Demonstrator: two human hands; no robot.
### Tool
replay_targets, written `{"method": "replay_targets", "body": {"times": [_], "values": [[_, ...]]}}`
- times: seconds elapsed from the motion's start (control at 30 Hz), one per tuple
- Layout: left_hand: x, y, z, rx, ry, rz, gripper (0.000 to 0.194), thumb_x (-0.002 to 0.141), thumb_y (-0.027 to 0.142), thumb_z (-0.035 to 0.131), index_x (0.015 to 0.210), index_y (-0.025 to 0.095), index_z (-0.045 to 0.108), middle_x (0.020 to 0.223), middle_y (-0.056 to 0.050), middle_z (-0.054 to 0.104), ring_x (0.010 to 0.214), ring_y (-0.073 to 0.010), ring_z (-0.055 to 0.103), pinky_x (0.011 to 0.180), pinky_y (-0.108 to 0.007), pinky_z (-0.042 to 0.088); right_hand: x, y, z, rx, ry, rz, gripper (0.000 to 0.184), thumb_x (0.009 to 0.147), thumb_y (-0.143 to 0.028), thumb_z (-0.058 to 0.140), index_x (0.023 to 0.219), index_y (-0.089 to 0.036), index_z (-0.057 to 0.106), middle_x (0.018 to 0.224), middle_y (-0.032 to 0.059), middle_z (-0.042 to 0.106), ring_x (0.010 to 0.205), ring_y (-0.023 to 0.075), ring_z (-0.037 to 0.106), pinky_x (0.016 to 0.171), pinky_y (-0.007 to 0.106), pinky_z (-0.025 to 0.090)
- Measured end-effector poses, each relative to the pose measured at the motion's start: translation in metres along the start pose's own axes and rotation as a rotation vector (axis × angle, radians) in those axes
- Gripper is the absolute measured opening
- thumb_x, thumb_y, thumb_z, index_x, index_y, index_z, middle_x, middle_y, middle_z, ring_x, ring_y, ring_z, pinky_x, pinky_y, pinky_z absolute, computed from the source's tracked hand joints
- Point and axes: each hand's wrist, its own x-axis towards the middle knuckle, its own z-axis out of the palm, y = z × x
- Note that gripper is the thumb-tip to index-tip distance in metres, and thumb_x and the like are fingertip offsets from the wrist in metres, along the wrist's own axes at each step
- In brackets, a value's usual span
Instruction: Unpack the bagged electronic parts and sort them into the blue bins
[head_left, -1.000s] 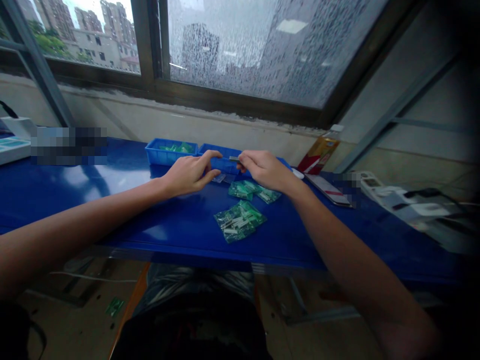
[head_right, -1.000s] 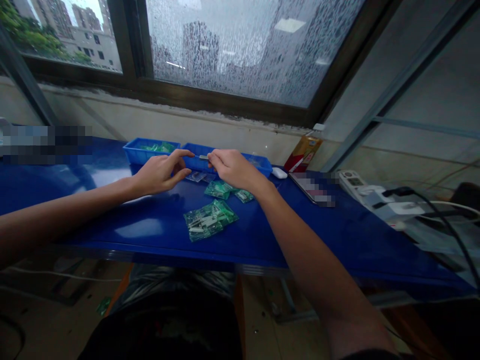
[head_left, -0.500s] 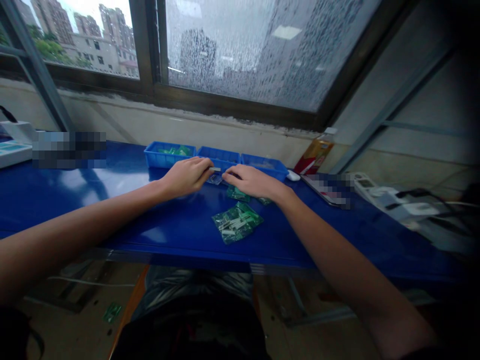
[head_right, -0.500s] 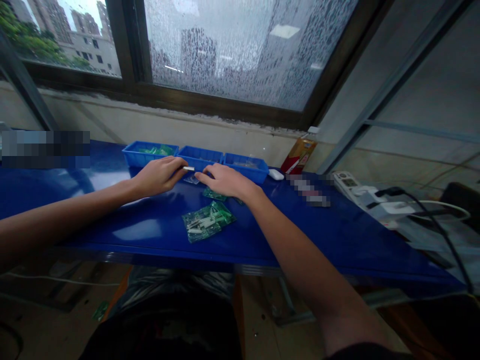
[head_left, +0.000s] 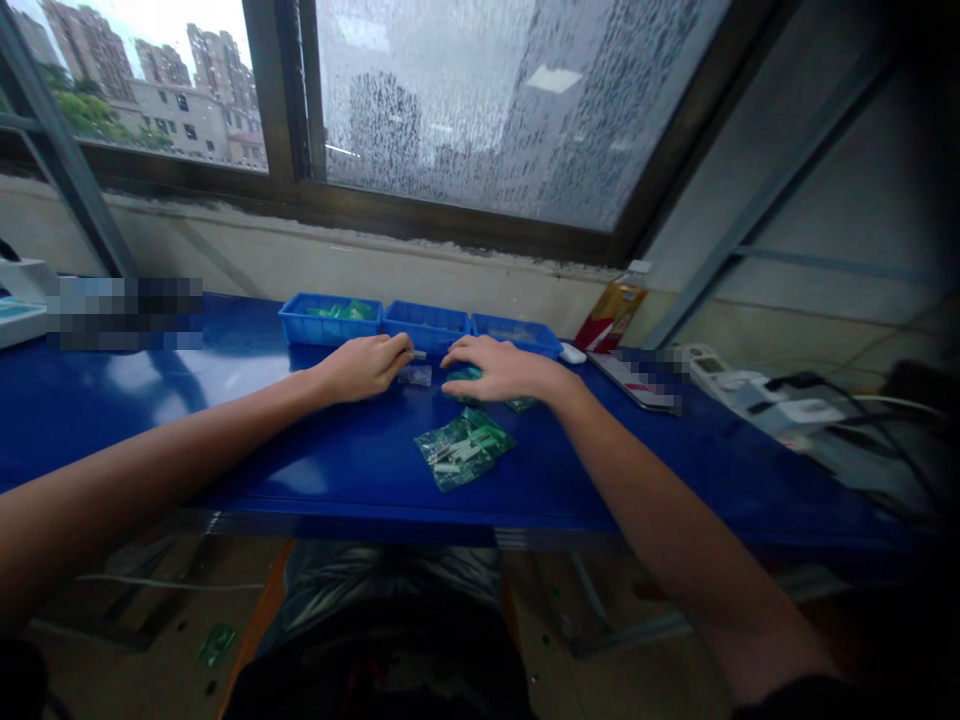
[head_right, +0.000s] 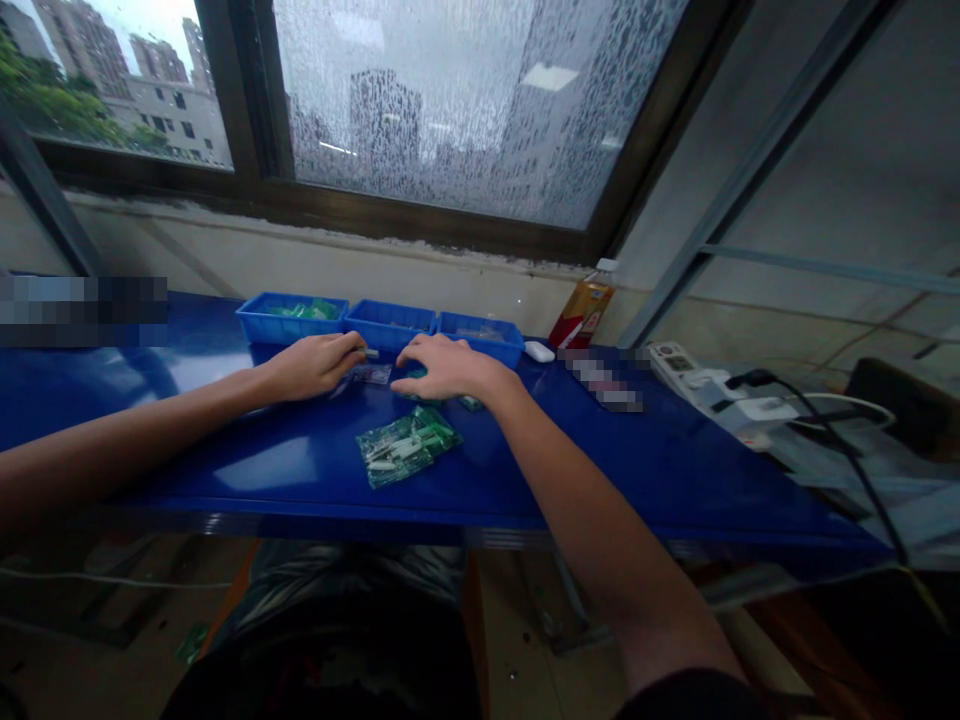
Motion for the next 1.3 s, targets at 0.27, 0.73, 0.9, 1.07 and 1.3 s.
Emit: {"method": "replay_targets", "body": {"times": [0.27,0.73,0.9,1.07,1.3], "values": [[0.001,-0.001,0.000,-0.096,-0.032,0.028,0.027,0.093,0.036,0.030,0.094,0.019,0.050,0.080,-0.005,0.068,0.072,-0.0192,0.065,0.067,-0.028,0.045,0.006,0.021,0.009,0.004,-0.074,0.018,0.031,0.074,-0.031,0.062,0.104,-0.025,0.067,0.102,0.0072,0.066,0.092,0.0236,0.059,0.075,0.034,0.044],[0.001,-0.016,-0.014,-0.123,0.090,-0.007,0.033,0.092,0.032,0.029,0.088,0.015,0.057,0.081,-0.007,0.067,0.077,-0.0164,0.062,0.070,-0.029,0.044,0.027,-0.019,0.046,0.269,0.445,-0.089,0.033,0.079,-0.034,0.058,0.104,-0.015,0.050,0.099,0.0104,0.060,0.090,0.0194,0.056,0.079,0.032,0.043],[0.002,-0.003,-0.008,-0.043,0.045,0.064,0.036,0.093,0.034,0.027,0.087,0.016,0.057,0.073,-0.006,0.063,0.071,-0.0169,0.061,0.066,-0.029,0.043,0.023,-0.019,0.038,0.222,0.536,-0.133,0.011,0.080,-0.022,0.053,0.090,-0.019,0.051,0.090,0.0052,0.057,0.086,0.0168,0.053,0.078,0.031,0.040],[0.001,-0.002,-0.010,-0.076,0.044,0.047,0.036,0.094,0.033,0.025,0.088,0.016,0.056,0.077,-0.006,0.064,0.075,-0.0168,0.062,0.069,-0.029,0.044,0.023,-0.020,0.038,0.183,0.545,-0.159,0.012,0.087,-0.027,0.045,0.082,-0.018,0.051,0.082,0.0047,0.056,0.080,0.0161,0.051,0.075,0.030,0.039],[-0.002,0.002,-0.010,-0.044,0.168,0.101,0.031,0.088,0.035,0.042,0.111,0.016,0.050,0.082,-0.005,0.066,0.073,-0.0166,0.062,0.064,-0.027,0.044,0.027,-0.018,0.040,0.148,0.529,-0.134,0.033,0.093,-0.031,0.030,0.073,-0.017,0.052,0.075,0.0054,0.056,0.073,0.0158,0.048,0.071,0.031,0.036]]}}
